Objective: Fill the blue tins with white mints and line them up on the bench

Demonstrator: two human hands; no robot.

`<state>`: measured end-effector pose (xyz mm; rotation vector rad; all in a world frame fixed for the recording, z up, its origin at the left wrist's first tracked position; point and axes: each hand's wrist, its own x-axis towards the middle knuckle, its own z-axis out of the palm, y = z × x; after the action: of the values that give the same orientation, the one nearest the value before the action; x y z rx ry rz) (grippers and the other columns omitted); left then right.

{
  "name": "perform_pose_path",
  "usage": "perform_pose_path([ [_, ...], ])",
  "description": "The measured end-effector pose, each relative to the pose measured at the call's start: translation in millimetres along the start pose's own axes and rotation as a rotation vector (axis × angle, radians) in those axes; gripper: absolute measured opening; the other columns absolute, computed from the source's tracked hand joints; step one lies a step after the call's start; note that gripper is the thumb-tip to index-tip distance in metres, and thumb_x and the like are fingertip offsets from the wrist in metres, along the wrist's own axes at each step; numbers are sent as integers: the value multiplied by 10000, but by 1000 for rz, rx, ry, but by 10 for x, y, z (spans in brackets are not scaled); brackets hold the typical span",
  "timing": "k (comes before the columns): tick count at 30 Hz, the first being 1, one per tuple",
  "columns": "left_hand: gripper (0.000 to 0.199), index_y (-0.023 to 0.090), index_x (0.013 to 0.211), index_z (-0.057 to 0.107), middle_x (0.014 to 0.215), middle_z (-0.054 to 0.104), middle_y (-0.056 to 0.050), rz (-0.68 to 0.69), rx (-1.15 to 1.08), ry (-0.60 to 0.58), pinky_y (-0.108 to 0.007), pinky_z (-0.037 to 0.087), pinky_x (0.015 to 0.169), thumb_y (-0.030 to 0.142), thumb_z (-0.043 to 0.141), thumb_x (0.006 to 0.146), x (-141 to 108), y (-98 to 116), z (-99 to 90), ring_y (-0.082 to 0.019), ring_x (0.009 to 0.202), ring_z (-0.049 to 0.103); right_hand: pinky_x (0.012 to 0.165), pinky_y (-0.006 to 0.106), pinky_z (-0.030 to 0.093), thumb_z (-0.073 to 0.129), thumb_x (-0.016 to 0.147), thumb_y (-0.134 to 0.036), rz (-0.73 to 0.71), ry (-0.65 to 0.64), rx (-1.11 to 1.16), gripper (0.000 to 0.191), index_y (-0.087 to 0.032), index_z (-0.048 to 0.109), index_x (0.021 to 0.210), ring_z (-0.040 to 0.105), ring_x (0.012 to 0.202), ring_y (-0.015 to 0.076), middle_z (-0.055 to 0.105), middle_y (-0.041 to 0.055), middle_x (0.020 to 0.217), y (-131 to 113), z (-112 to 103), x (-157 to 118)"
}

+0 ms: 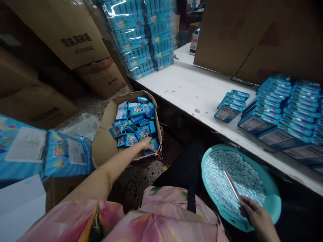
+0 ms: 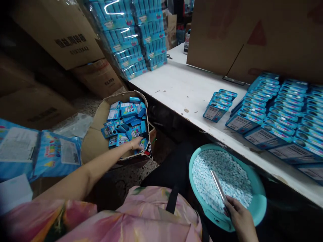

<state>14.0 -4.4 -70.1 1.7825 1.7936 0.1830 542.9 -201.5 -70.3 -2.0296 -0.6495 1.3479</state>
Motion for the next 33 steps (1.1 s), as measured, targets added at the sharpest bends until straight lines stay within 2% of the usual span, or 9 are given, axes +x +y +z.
perform_pose_path([
  [3,584,132,867,570,867,616,-69,-15,-9,18,-350,445,764,341,753,353,-91,45,-205,-272,851,564,598,273,507,644,494,-426,-69,-15,-133,410,-164,620,808,610,616,181,647,4,667,147,-135,126],
  [6,570,135,994,509,945,596,-56,23,-120,170,-359,430,814,403,681,521,-321,223,-594,-239,914,534,640,292,486,565,561,-445,-179,-9,-445,367,-201,645,824,620,717,226,673,42,735,314,-340,337],
  [10,616,128,1079,442,952,595,-62,207,-691,310,-356,451,806,351,693,562,-715,825,-932,-203,872,554,712,342,459,451,669,-411,-227,55,-812,394,-270,618,997,605,842,259,660,60,913,379,-479,552],
  [14,697,214,1230,295,974,594,-64,151,-1011,-53,-338,490,718,318,651,641,-925,1539,-584,-183,805,592,791,319,419,401,729,-299,-323,48,-954,357,-273,607,1019,584,904,234,624,53,1024,199,-385,451],
  [18,733,272,1308,203,1000,585,-70,40,-854,-462,-361,494,705,321,594,689,-968,1892,124,-191,809,603,803,278,390,336,784,-231,-354,67,-1009,368,-231,588,1053,555,948,200,604,58,1060,-52,-293,224],
  [22,370,212,1055,576,1343,330,-84,96,-542,-490,-354,433,864,365,513,724,-964,1879,439,-270,1154,414,715,239,389,325,798,-165,-310,111,-1117,383,-274,558,1081,563,896,167,590,40,1065,-198,-348,97],
  [26,514,234,1152,513,1437,91,-48,324,-372,-669,-364,353,954,433,569,682,-1000,1784,264,-290,1258,255,624,226,373,322,793,-107,-352,206,-1332,364,-229,572,1027,563,821,154,593,70,986,-256,-453,90],
  [30,895,240,1294,308,1409,189,-96,594,-194,-688,-412,244,1020,414,718,517,-1088,1732,189,-283,1257,254,624,255,376,333,794,-108,-422,235,-1420,299,-159,614,883,549,834,190,595,116,930,-254,-391,197],
  [33,667,229,1246,376,1345,330,-99,636,-182,-528,-391,297,1000,384,629,649,-1114,1691,316,-240,1203,358,653,248,388,341,774,-90,-366,176,-1255,338,-180,623,938,559,838,183,612,97,935,-222,-99,313],
])
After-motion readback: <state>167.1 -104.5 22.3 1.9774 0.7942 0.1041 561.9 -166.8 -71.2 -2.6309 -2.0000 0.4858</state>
